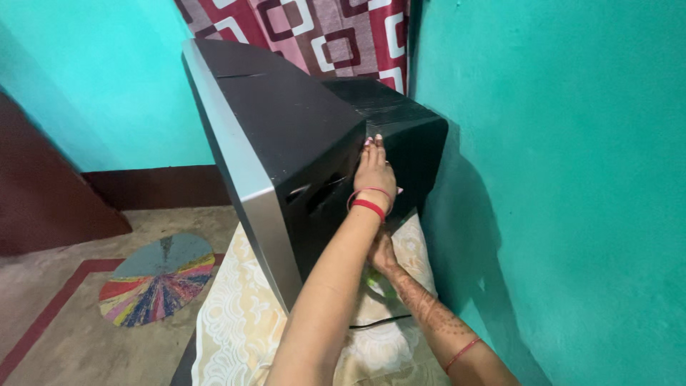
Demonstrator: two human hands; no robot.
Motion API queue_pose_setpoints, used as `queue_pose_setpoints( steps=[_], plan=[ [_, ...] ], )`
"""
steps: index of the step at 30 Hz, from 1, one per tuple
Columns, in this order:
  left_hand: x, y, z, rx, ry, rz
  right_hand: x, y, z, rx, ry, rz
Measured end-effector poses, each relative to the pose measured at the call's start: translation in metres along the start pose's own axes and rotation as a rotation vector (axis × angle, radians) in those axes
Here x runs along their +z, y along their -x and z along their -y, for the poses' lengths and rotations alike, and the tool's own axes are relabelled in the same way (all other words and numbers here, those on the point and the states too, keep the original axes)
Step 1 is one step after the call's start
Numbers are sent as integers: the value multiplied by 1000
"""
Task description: The person wipes the exterior surfaces of a CRT television set using a green cloth. They clean the sides, top, and back of the television, which is placed on a table covered with a patterned cloth.
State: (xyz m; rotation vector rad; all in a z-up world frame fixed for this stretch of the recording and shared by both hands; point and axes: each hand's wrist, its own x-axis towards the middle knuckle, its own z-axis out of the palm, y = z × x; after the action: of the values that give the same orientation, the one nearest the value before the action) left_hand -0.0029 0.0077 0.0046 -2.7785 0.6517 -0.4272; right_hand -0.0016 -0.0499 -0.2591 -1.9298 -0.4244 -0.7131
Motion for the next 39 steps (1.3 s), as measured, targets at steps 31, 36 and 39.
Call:
queue_pose_setpoints(
  steps=[31,36,39],
  plan=[
    [241,74,-111,-664,2059,-326,-57,-86,-54,682,-65,-348],
    [264,72,-103,-885,2377,-195,-56,-75,-33,690,-92,-219],
    [261,64,-93,-861,2382,-245,-53,-69,-22,663,-152,-183]
  ],
)
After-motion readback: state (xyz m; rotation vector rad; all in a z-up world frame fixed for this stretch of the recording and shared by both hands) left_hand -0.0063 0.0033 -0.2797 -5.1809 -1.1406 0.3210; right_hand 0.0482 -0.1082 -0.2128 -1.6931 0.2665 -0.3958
